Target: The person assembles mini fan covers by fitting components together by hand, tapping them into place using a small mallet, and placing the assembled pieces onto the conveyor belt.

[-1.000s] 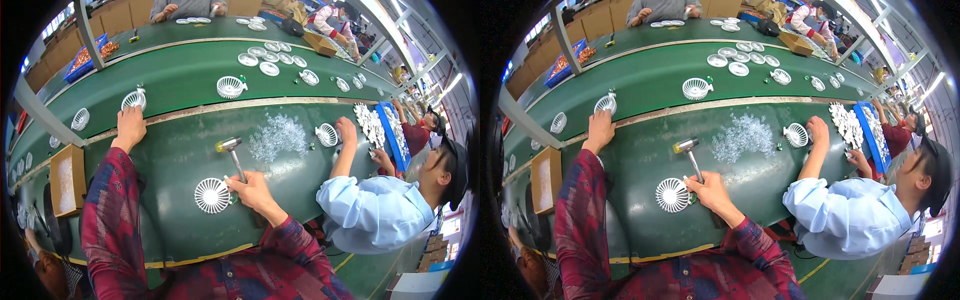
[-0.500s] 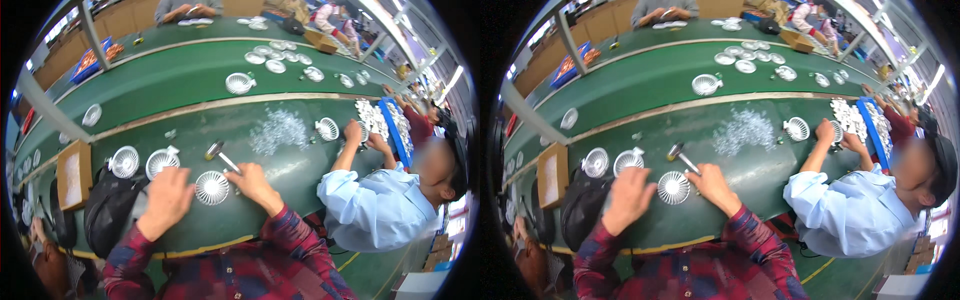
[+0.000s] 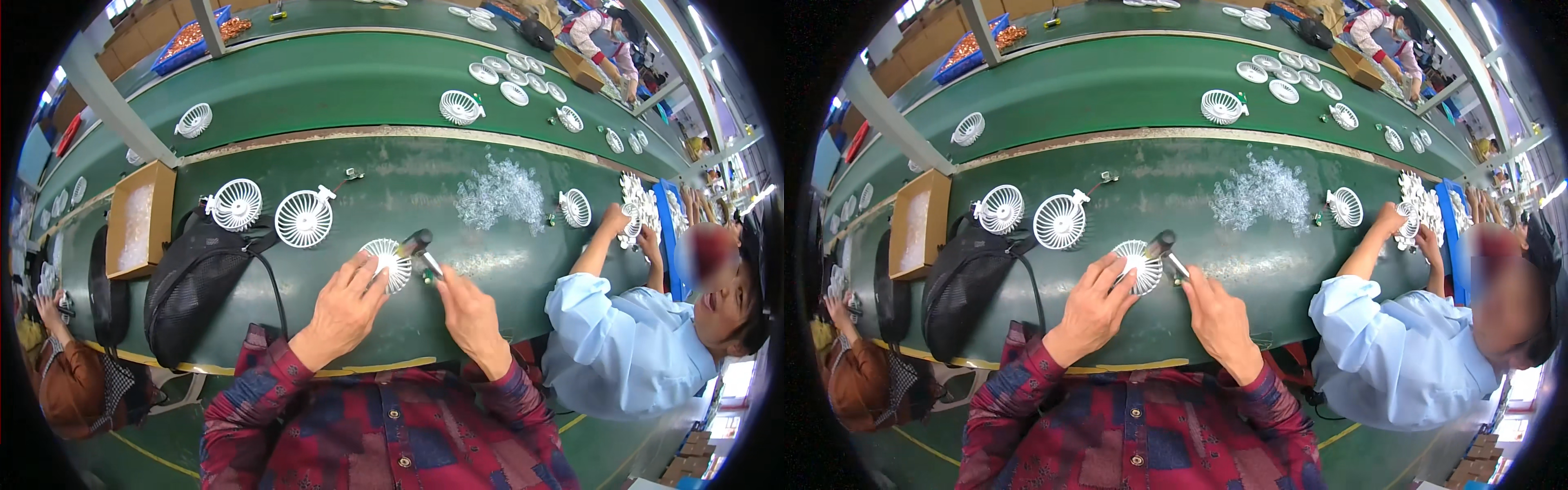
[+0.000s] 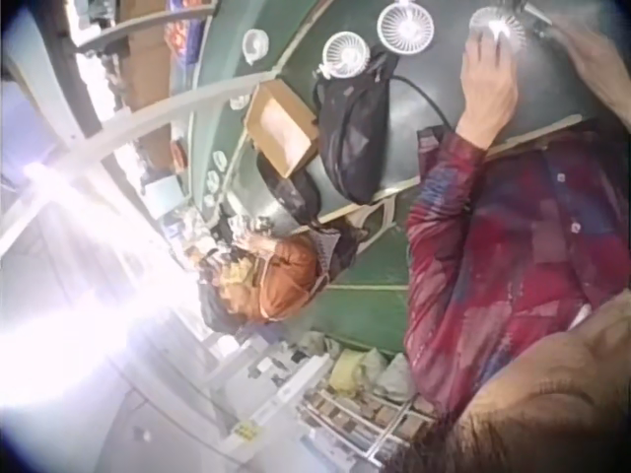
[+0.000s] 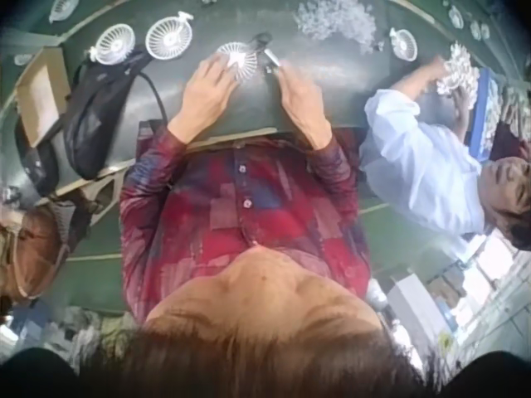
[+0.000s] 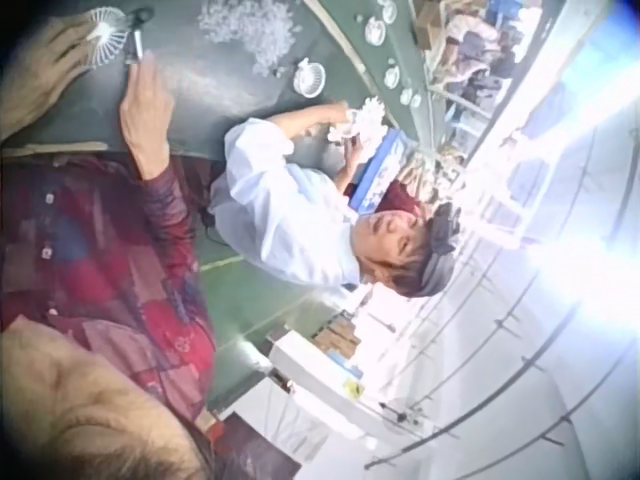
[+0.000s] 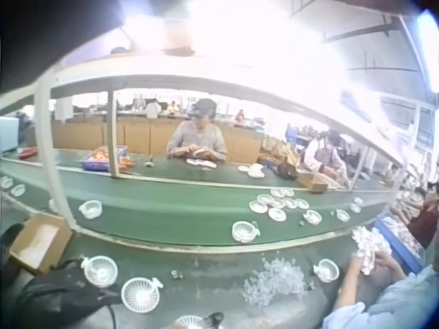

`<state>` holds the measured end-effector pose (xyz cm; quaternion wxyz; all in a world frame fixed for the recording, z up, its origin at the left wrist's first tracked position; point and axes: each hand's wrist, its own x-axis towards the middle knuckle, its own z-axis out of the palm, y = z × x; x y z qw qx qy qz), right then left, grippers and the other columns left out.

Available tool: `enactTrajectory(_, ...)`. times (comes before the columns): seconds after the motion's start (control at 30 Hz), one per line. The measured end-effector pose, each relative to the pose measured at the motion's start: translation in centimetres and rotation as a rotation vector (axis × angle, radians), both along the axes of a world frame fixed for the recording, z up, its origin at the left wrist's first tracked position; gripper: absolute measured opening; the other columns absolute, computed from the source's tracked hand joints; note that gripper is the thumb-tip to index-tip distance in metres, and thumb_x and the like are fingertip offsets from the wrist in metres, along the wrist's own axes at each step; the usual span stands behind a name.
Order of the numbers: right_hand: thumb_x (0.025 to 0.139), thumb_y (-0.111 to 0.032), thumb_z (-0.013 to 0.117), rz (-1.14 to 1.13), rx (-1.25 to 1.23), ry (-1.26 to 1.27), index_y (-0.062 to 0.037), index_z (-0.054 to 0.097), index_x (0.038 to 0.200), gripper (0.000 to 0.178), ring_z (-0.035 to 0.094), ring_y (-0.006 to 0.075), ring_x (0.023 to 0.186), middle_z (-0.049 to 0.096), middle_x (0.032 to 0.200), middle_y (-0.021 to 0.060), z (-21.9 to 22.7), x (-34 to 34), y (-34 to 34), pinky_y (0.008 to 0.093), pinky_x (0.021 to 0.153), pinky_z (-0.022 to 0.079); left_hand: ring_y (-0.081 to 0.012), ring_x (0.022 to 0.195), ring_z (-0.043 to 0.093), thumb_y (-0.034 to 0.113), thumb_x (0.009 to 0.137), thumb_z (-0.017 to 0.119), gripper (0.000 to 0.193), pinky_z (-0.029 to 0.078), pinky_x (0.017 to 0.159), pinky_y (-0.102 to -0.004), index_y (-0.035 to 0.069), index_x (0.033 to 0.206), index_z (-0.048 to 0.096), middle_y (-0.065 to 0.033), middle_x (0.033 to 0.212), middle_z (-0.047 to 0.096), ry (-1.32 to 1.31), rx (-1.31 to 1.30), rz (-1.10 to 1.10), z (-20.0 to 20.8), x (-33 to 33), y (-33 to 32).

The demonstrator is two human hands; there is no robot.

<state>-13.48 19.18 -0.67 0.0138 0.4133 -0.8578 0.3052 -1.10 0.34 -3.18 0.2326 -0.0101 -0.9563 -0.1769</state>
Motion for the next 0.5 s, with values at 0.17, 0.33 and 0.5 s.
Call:
enactTrajectory(0.17, 0.098, -0.022, 0.059, -0.214, -0.136, -0.467, 0.0016, 0.065, 0.104, 0.025, 0.050, 0.0069, 0.054, 0.061, 0.066, 0.0018, -1.9, -3.6, 2.1, 0.0264, 0.050, 0.040, -0.0346, 0.120, 0.052, 0.012, 0.080, 0.072, 0.041, 0.049, 0.089, -0.0426, 0.002, 0.118, 0.061, -0.0152, 0.123, 0.056, -0.041, 0.018, -0.053, 0.5, 1.0, -1.2)
enactTrajectory(0.33, 0.093, -0.023, 0.065, -0.402, -0.190, -0.487, 0.0033, 0.065, 0.095, 0.027, 0.047, 0.0045, 0.047, 0.066, 0.069, 0.0030, -3.1, -8.5, 1.8, 0.0240, 0.041, 0.035, -0.0360, 0.116, 0.054, 0.009, 0.075, 0.075, 0.042, 0.047, 0.090, -0.0442, 0.004, 0.115, 0.061, -0.0147, 0.122, 0.056, -0.058, 0.101, -0.086, 1.7, 1.3, -1.6)
enactTrajectory(0.5, 0.088, -0.018, 0.065, -0.438, -0.152, -0.402, 0.0018, 0.066, 0.092, 0.020, 0.065, 0.0258, 0.067, 0.068, 0.072, 0.0149, -2.7, -9.8, 0.4, 0.0380, 0.064, 0.048, -0.0348, 0.116, 0.053, 0.010, 0.075, 0.074, 0.041, 0.046, 0.090, -0.0436, 0.003, 0.112, 0.061, -0.0145, 0.120, 0.055, -0.057, 0.155, -0.079, 1.8, 1.5, -1.6)
